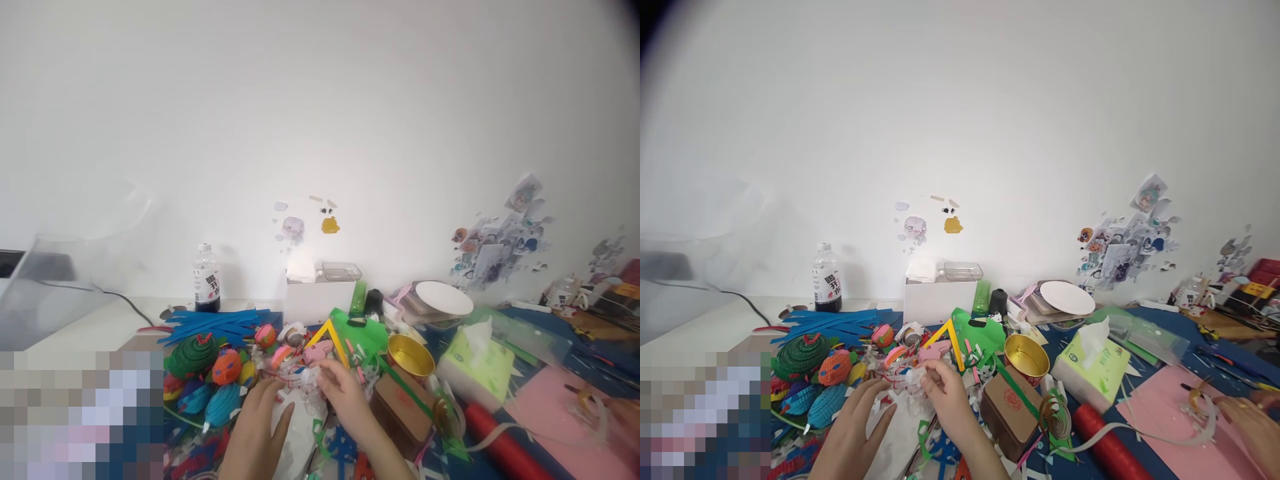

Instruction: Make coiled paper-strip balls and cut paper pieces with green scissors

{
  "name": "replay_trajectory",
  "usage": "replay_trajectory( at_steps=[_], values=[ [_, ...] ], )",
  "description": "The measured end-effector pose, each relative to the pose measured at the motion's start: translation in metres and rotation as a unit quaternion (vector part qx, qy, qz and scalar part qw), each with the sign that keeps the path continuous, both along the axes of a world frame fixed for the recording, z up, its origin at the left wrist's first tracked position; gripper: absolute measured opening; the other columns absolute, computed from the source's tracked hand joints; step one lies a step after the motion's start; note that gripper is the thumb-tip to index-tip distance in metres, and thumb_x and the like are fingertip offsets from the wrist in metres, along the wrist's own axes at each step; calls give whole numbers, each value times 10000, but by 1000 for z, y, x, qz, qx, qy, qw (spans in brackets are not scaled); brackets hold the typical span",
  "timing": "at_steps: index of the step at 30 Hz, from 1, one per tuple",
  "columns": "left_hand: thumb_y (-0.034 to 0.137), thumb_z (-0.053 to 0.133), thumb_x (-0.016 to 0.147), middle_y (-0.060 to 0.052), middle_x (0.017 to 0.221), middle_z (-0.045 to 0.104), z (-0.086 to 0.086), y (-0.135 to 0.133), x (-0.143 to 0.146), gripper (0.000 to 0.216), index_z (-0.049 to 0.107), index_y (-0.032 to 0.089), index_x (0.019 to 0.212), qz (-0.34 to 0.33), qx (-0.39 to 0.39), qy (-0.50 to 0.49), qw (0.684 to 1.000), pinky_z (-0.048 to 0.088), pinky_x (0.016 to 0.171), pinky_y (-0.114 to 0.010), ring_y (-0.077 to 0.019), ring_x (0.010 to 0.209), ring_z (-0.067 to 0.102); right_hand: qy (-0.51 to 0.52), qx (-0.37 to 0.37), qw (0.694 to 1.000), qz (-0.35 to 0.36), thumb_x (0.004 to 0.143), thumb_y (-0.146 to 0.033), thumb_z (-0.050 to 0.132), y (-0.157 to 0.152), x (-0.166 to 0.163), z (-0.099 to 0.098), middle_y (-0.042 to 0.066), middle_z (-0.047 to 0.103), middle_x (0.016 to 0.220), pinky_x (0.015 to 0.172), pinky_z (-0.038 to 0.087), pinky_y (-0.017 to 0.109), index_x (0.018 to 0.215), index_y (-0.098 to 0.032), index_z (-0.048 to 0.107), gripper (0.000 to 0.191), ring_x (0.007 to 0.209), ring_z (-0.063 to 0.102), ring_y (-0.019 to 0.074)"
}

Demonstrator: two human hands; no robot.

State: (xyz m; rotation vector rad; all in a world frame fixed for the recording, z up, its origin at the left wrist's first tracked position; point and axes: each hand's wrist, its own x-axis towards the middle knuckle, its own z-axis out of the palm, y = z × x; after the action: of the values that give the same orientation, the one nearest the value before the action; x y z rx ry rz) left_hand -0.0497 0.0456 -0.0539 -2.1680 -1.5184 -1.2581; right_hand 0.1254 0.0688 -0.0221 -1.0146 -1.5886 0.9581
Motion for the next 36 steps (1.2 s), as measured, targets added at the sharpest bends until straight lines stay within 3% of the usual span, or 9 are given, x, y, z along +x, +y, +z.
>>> replay_trajectory(
  at_steps=[4, 8, 11, 19, 23, 26, 29, 33, 36],
  values=[
    [326, 477, 816, -115, 1033, 591, 1, 5, -2, 272, 535, 182, 1040, -18, 44, -10, 999, 524, 755, -366, -242, 951, 595, -1, -2, 999, 41, 788, -417, 562, -2, -1, -4, 49, 594, 866, 728, 451, 302, 1013, -201, 621, 317, 817, 565, 196],
    [324, 460, 832, -71, 827, 627, 10, 7, -6, 176, 585, 201, 821, -46, 65, 1, 997, 524, 630, -324, -214, 763, 627, 3, 6, 997, 77, 737, -380, 644, -5, -3, -8, 45, 577, 925, 736, 441, 302, 1061, -225, 615, 360, 827, 550, 193],
    [304, 395, 864, -55, 761, 624, 14, 5, -3, 212, 563, 196, 794, -82, 21, -20, 996, 520, 609, -283, -183, 705, 631, -22, 31, 995, 93, 697, -303, 695, -6, -5, -6, 38, 563, 973, 744, 439, 296, 1054, -242, 615, 371, 855, 544, 193],
    [358, 411, 854, -82, 875, 687, 6, 2, 0, 234, 526, 188, 968, -116, -103, -64, 986, 537, 660, -257, -182, 774, 668, -141, 190, 971, 23, 729, -152, 650, -5, -10, -1, 47, 603, 979, 856, 403, 315, 950, -200, 604, 231, 949, 537, 198],
    [456, 503, 790, -52, 784, 692, 10, 0, -2, 312, 538, 191, 950, -99, -105, -43, 989, 529, 592, -249, -180, 683, 664, -234, 254, 938, 13, 775, -115, 568, -4, -13, -8, 50, 624, 997, 841, 417, 304, 971, -193, 581, 212, 943, 537, 186],
    [493, 489, 787, -30, 711, 687, 11, 2, -3, 312, 546, 195, 856, -96, -100, -38, 990, 512, 528, -224, -160, 594, 654, -328, 321, 888, 5, 802, -128, 527, -2, -14, -13, 47, 629, 917, 769, 438, 270, 939, -174, 573, 152, 876, 538, 171],
    [485, 409, 830, -52, 737, 696, 11, 5, -4, 343, 566, 182, 865, -95, -40, 2, 995, 516, 572, -248, -178, 631, 663, -391, 360, 847, -10, 819, -120, 495, 3, -13, -16, 30, 617, 821, 705, 432, 247, 873, -168, 576, 109, 791, 525, 157],
    [431, 318, 875, -88, 796, 700, 14, 7, -5, 378, 590, 168, 875, -95, 24, 92, 991, 501, 657, -278, -205, 725, 667, -430, 374, 820, -44, 814, -135, 514, 5, -13, -17, 18, 596, 750, 634, 405, 248, 770, -162, 572, 78, 717, 482, 158],
    [437, 304, 870, -73, 664, 679, 14, 5, -5, 405, 589, 176, 749, -33, -28, 161, 986, 465, 536, -276, -220, 613, 657, -459, 387, 797, -67, 839, -143, 495, 4, -14, -16, 16, 585, 724, 589, 377, 253, 736, -158, 571, 128, 694, 459, 157]
  ],
)
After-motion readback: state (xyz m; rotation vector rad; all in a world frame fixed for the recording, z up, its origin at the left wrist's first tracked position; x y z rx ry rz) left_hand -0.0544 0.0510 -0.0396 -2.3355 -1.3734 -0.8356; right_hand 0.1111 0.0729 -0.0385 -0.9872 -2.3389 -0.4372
